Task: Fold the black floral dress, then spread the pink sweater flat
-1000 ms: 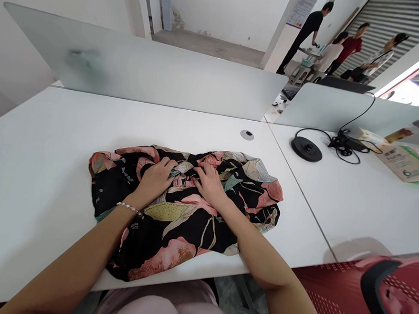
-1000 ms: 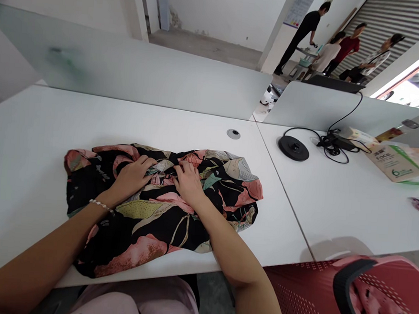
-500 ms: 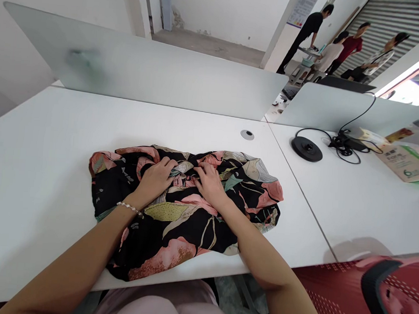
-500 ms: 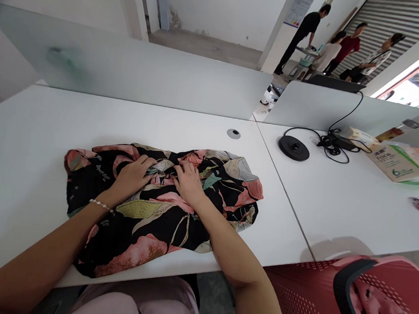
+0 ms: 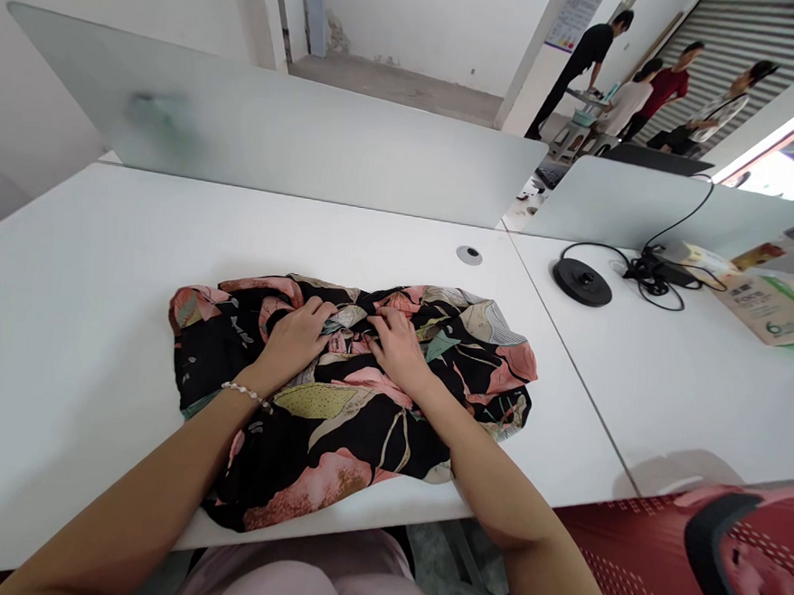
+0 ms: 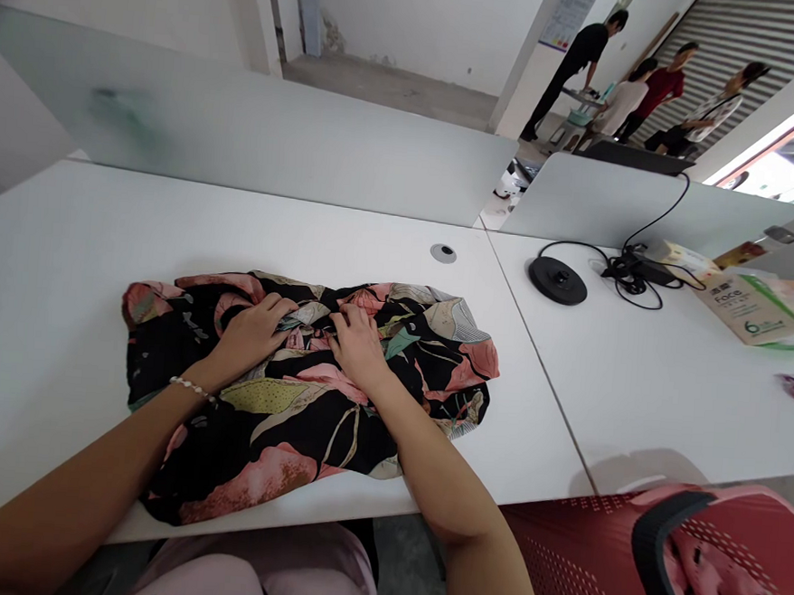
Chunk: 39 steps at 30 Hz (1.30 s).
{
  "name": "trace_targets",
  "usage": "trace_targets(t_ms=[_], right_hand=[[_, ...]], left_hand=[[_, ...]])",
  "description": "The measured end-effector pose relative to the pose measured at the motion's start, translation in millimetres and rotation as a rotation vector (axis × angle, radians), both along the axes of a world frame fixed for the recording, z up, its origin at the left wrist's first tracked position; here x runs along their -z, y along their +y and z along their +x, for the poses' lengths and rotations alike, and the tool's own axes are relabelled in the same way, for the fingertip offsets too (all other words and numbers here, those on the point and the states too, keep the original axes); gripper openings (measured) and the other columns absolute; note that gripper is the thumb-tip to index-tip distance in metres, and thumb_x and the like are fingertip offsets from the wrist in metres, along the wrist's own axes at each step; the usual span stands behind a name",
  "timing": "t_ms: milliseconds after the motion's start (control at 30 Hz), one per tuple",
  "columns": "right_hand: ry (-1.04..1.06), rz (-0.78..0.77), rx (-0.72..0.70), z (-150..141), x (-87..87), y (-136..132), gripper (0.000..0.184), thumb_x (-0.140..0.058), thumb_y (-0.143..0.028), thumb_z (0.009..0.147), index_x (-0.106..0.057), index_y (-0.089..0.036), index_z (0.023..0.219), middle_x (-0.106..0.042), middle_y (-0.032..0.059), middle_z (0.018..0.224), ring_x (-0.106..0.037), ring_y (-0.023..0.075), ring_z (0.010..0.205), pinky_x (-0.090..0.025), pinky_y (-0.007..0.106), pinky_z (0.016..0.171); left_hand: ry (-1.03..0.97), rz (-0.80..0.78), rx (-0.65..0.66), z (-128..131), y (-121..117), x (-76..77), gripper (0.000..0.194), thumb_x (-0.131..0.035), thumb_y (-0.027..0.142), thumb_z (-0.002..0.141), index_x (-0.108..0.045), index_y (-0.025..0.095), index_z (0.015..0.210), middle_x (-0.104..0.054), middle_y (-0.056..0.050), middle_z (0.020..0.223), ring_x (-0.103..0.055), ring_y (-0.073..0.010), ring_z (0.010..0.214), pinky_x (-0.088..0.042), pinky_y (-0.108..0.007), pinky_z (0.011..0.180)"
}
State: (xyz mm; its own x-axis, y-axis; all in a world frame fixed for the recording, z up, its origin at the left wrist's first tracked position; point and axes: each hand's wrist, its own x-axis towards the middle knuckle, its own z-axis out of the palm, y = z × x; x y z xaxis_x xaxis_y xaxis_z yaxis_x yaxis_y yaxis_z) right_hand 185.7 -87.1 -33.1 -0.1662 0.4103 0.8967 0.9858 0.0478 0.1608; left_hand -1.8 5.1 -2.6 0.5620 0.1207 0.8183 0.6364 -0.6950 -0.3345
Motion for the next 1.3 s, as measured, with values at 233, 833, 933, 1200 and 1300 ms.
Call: trace_targets(t_ms=[233,833,933,1200,1300], right_hand=[[0.001,0.0,0.004,0.2,-0.3,0.4,0.033,-0.057,-0.023,0.093,-0.057,-0.015,0.124,-0.049,0.0142,0.131,-0.044,0.0281,0.119,-0.042,0.042,0.095],[0.002,-0.017,0.009,-1.1,-1.0,-2.4,0.034,-0.057,-0.022,0.093,-0.056,-0.014,0.125,-0.049,0.0142,0.131,-0.044,0.0277,0.119,-0.042,0.042,0.097],[0.004,-0.017,0.011,-1.3,-0.9,-2.3,0.034,-0.057,-0.022,0.093,-0.056,-0.014,0.125,-0.048,0.0144,0.131,-0.043,0.0277,0.119,-0.041,0.042,0.097],[0.004,-0.014,0.0,-0.7,-1.1,-1.5,0.032,-0.055,-0.023,0.094,-0.056,-0.014,0.125,-0.049,0.0145,0.131,-0.044,0.0276,0.119,-0.041,0.042,0.097],[0.007,-0.02,-0.002,-1.5,-1.3,-2.5,0.032,-0.055,-0.022,0.094,-0.056,-0.014,0.125,-0.049,0.0146,0.131,-0.043,0.0277,0.119,-0.041,0.043,0.098]], left_hand=[[-0.004,0.0,0.007,-0.1,0.6,0.1,0.025,-0.048,0.023,0.09,-0.053,0.019,0.114,-0.054,-0.008,0.107,-0.06,-0.0233,0.086,-0.045,-0.032,0.063],[-0.002,-0.018,-0.001,0.0,1.0,-0.7,0.026,-0.049,0.023,0.09,-0.054,0.019,0.116,-0.054,-0.008,0.108,-0.061,-0.0233,0.086,-0.046,-0.032,0.063],[0.0,-0.026,0.003,-0.3,0.4,-0.7,0.027,-0.049,0.023,0.09,-0.054,0.019,0.116,-0.054,-0.009,0.109,-0.06,-0.0234,0.088,-0.046,-0.032,0.064],[-0.001,-0.013,-0.012,-0.3,-1.4,-0.9,0.026,-0.046,0.023,0.091,-0.053,0.019,0.116,-0.054,-0.009,0.11,-0.061,-0.0233,0.088,-0.046,-0.031,0.065],[0.002,-0.017,-0.011,-0.6,-2.2,-1.0,0.026,-0.046,0.023,0.091,-0.053,0.019,0.115,-0.055,-0.009,0.109,-0.061,-0.0234,0.088,-0.047,-0.032,0.065]])
